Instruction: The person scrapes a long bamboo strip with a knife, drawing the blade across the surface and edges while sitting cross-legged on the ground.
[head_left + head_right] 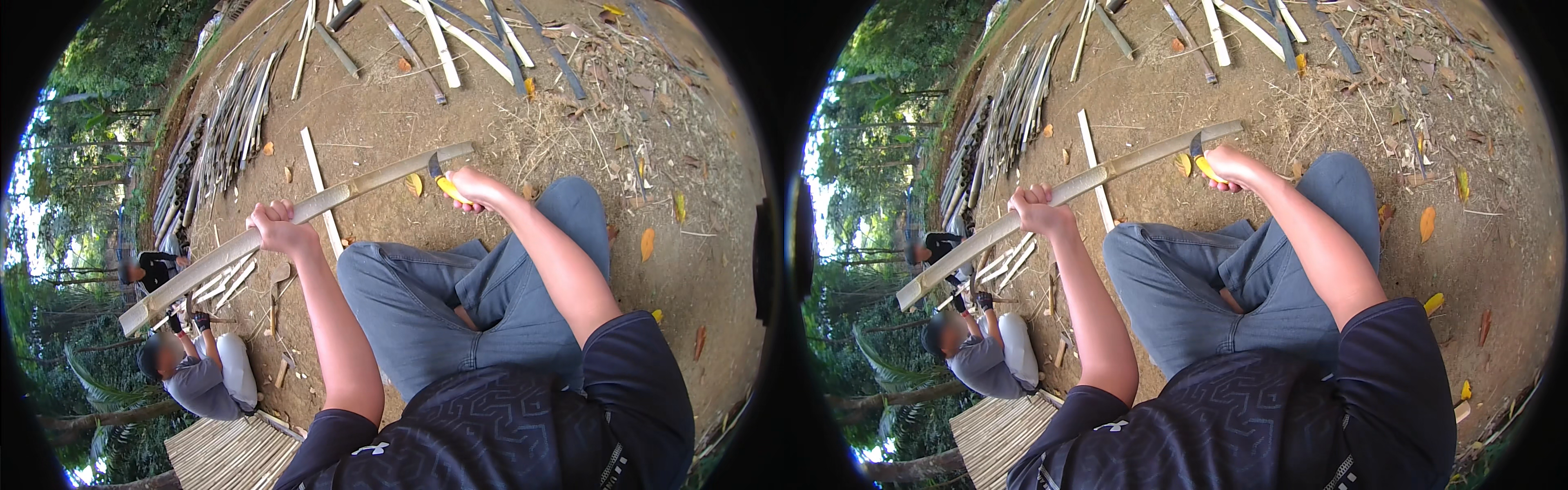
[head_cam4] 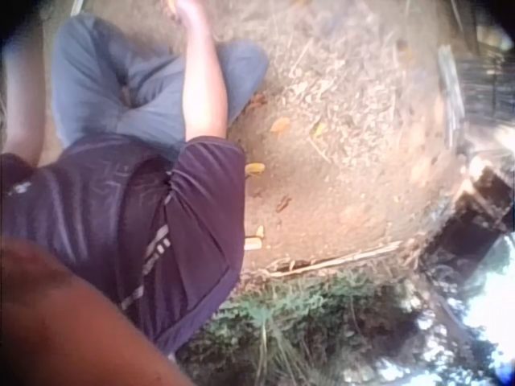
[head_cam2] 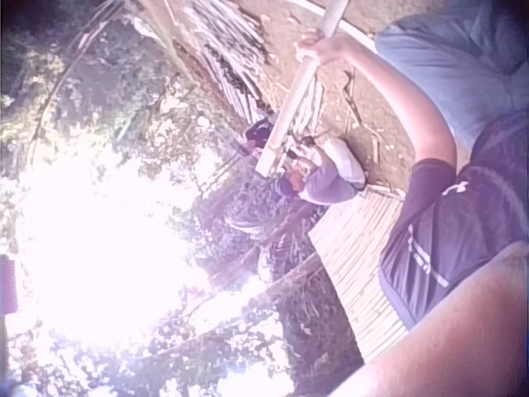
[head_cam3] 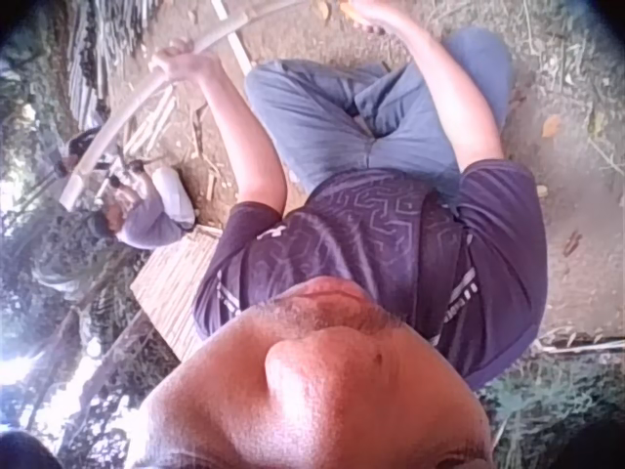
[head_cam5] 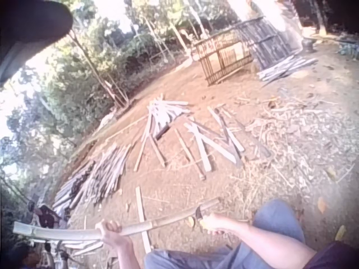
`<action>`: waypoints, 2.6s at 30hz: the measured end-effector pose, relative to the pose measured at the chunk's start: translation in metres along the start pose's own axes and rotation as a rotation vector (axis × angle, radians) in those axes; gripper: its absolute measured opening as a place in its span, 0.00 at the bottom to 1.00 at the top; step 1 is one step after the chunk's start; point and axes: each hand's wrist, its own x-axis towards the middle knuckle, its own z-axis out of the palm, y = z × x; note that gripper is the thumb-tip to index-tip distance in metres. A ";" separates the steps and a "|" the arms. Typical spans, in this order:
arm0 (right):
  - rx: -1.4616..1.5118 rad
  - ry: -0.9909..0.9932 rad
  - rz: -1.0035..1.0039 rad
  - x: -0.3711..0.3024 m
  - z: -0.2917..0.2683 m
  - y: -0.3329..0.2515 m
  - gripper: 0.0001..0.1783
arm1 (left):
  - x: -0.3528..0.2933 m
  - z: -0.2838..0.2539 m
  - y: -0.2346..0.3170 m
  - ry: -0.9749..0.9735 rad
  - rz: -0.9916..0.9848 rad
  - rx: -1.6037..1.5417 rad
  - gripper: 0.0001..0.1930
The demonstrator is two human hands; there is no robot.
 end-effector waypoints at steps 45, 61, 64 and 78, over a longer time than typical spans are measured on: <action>0.060 0.155 0.034 0.046 -0.008 0.025 0.16 | 0.006 -0.004 -0.003 -0.034 -0.006 -0.075 0.16; 0.069 0.191 0.101 0.066 -0.013 0.031 0.19 | -0.002 -0.005 -0.001 -0.101 -0.005 -0.092 0.18; -0.265 0.446 -0.064 0.067 -0.025 0.035 0.20 | -0.001 0.004 -0.001 -0.137 -0.011 -0.083 0.15; -0.729 0.638 -0.236 0.052 0.011 0.032 0.19 | 0.019 -0.009 -0.013 -0.096 -0.009 -0.056 0.16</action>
